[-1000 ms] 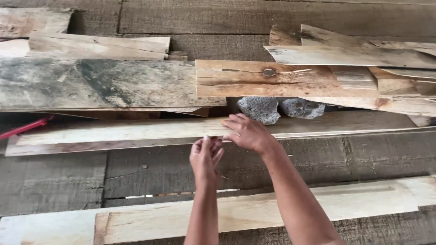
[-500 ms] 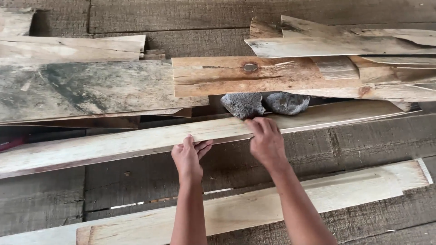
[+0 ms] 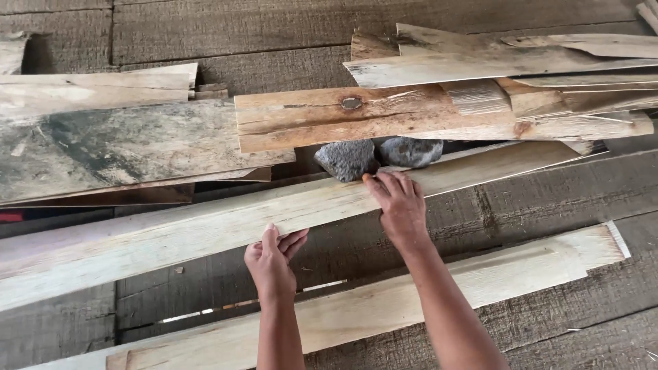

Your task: Using a utility knife to score and cut thin wooden planks on a workshop floor.

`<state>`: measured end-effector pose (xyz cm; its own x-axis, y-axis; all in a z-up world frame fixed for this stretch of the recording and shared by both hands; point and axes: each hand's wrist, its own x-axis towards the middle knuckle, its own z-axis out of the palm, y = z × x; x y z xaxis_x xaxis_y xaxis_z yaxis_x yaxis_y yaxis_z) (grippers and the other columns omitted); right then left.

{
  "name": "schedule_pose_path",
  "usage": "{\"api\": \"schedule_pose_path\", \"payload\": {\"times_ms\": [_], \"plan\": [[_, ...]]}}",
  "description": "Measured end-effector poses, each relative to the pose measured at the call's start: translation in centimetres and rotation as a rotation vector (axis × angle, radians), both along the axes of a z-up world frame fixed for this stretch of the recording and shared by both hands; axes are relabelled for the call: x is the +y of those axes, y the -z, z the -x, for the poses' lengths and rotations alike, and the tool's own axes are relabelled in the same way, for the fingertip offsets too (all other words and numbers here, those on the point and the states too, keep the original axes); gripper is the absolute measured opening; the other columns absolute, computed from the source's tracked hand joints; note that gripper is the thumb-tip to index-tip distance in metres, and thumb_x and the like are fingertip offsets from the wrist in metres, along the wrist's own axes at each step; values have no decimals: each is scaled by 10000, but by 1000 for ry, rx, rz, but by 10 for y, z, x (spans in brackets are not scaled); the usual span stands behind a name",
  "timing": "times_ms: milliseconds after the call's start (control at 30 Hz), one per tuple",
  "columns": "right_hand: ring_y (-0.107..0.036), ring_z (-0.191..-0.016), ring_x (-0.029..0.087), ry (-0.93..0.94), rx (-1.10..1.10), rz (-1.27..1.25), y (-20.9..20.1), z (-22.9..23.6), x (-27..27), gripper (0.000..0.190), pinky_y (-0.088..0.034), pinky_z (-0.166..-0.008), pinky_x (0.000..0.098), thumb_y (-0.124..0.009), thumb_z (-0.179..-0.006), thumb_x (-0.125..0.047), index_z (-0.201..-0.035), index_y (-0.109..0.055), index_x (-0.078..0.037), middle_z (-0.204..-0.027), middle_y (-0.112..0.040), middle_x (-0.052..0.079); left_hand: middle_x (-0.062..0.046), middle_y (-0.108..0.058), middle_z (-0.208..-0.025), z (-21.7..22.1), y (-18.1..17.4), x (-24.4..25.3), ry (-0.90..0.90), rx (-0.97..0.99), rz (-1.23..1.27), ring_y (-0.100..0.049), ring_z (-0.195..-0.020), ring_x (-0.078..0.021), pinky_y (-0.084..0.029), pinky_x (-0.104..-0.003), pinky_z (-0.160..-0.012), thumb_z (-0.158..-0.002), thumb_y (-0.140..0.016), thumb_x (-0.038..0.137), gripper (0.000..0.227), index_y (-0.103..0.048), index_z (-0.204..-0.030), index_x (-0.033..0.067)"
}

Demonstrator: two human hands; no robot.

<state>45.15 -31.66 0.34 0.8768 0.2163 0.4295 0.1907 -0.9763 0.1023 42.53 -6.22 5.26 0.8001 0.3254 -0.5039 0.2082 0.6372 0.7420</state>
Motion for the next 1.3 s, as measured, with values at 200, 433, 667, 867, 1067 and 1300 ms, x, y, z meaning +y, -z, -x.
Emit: {"api": "schedule_pose_path", "payload": {"times_ms": [200,433,667,867,1067,1300], "plan": [[-476,-1395,261,50,58,22,-68,33,16,783,-408,-1003,408,-630,-815,66,-1472,-517,-345,-1477,-581,52,-326,-705,-811,24,-17,19,19,-51,-35,-760,-742,-438,-666,-526,-704,-1027,-555,133,284,-569,-858,-95],[-283,-1486,408,80,335,-51,-89,134,13,1067,-218,-1200,645,-546,-686,167,-1607,-331,-327,-1591,-380,130,-178,-726,-743,129,20,32,110,-82,151,-792,-797,-373,-693,-521,-695,-1019,-609,187,276,-607,-774,59],[205,-1543,299,149,1194,-22,-147,178,97,1245,82,-1240,536,-796,-866,-610,-1629,139,-302,-1710,226,73,-228,-809,-875,206,6,50,716,507,-131,-787,-751,-294,-586,-357,-628,-894,-649,462,522,-753,-974,-43],[73,-1575,241,15,1217,-87,-83,184,130,1133,104,-1256,522,-791,-868,-430,-1626,47,-355,-1733,43,40,-224,-779,-1073,241,19,51,448,400,34,-757,-928,-298,-631,-423,-816,-958,-630,331,437,-690,-1204,-24],[-523,-1208,252,-141,800,93,-21,176,110,1266,-400,-1083,513,-874,-472,-619,-1581,-355,-298,-1245,-505,1,-240,-594,-1384,251,51,36,126,263,353,-604,-1300,-345,-459,-516,-1102,-980,-623,106,523,-435,-1432,-75],[-490,-1098,256,-144,793,47,-92,222,127,877,-444,-879,424,-717,-518,-417,-1329,-475,-186,-1148,-442,33,-67,-647,-947,272,54,25,82,270,294,-713,-931,-233,-555,-421,-943,-914,-786,265,335,-625,-1056,8]]}}
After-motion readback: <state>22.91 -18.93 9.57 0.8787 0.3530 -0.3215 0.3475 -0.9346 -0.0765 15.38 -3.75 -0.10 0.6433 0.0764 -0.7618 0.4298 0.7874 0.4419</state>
